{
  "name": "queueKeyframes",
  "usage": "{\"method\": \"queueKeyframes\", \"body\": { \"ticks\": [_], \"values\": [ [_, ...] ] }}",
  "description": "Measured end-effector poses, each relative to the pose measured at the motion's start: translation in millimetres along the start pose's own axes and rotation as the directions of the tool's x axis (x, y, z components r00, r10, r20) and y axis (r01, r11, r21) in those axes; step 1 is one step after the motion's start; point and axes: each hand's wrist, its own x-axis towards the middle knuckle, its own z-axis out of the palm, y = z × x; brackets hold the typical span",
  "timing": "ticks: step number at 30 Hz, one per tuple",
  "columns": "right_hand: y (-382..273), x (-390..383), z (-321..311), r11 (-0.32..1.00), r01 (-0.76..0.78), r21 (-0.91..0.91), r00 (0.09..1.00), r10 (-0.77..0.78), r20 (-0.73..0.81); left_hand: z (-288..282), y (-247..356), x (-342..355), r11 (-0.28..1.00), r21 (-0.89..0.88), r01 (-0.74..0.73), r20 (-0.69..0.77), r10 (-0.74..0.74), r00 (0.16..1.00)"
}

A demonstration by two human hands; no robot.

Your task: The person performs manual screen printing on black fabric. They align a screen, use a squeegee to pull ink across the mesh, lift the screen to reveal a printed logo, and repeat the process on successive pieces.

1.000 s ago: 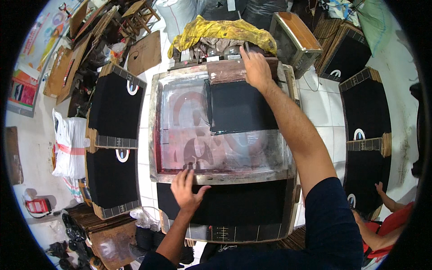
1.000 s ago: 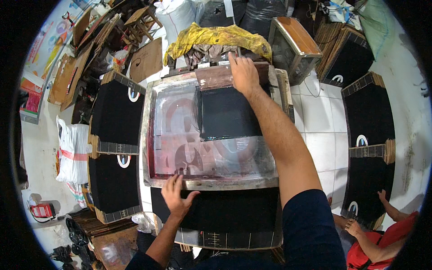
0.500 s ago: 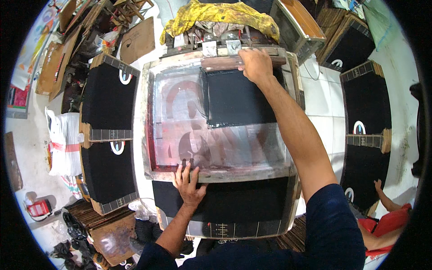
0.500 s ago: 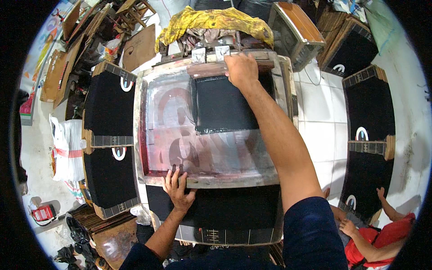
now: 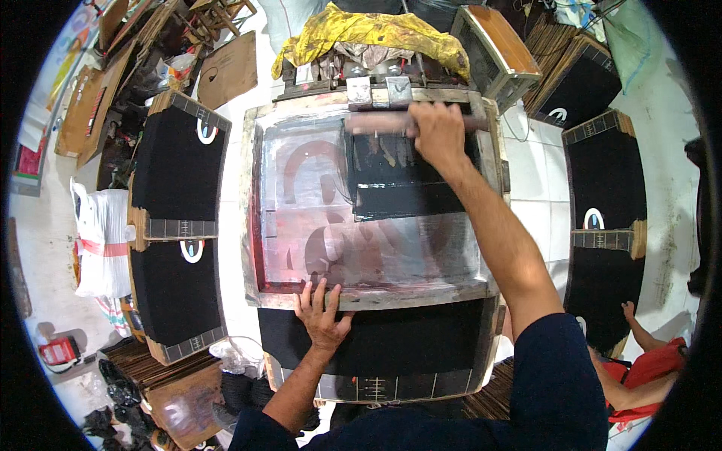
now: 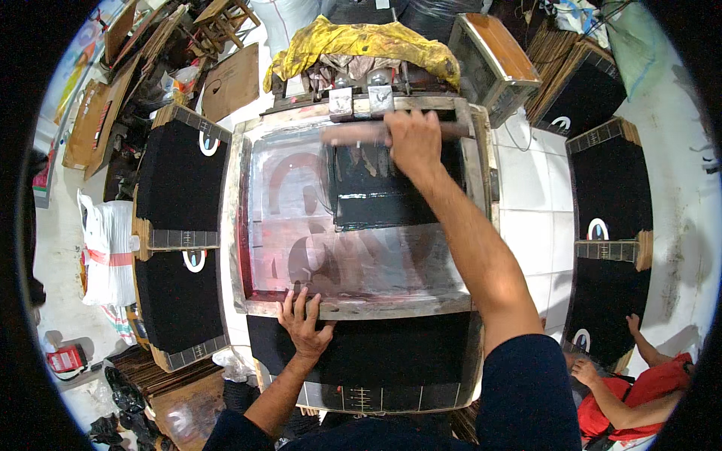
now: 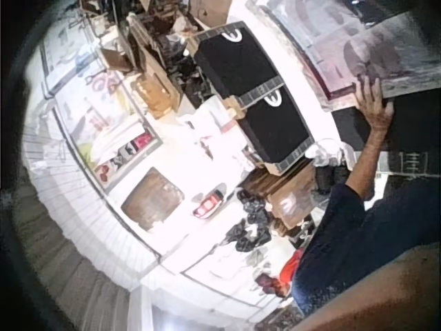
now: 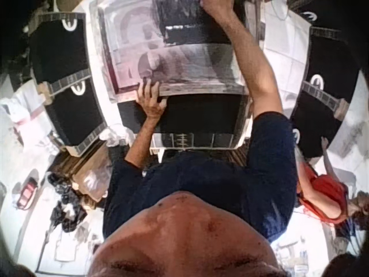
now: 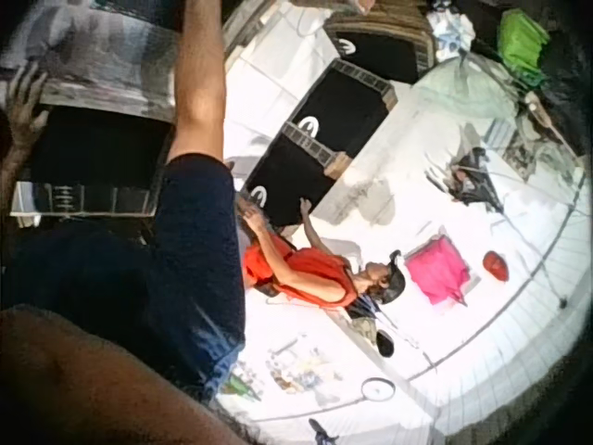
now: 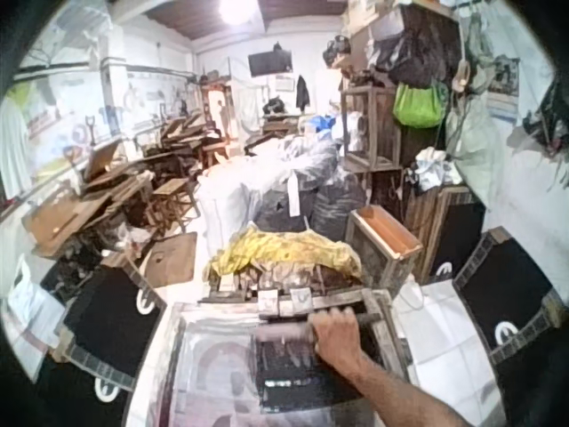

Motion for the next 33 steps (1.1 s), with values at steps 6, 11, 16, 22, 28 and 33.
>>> {"method": "queueKeyframes", "body": {
  "ticks": [6,11,16,22,28,33],
  "values": [
    [10,13,17,1.000,0.020,-0.022,1.000,-0.020,0.000,0,1,0,1.000,0.011,0.010,0.005,-0.010,1.000],
    [-27,-65,-30,0.998,-0.040,0.045,0.995,0.036,0.096,0,1,2,1.000,0.022,0.012,0.003,-0.012,1.000],
    [-58,-146,-53,0.997,-0.044,0.063,0.995,0.038,0.091,1,3,1,1.000,0.000,0.007,-0.034,-0.007,0.999],
    [-52,-144,-51,0.999,0.013,0.037,0.998,-0.015,0.053,-18,3,20,0.999,-0.025,-0.044,0.009,0.044,0.999],
    [-30,-98,-65,0.997,-0.017,0.082,0.986,0.003,0.170,-49,1,43,0.982,-0.127,-0.143,0.073,0.153,0.985],
    [-28,-96,-68,0.991,-0.006,0.132,0.987,-0.015,0.158,-54,9,43,0.989,-0.105,-0.108,0.079,0.117,0.990]
  ]
}}
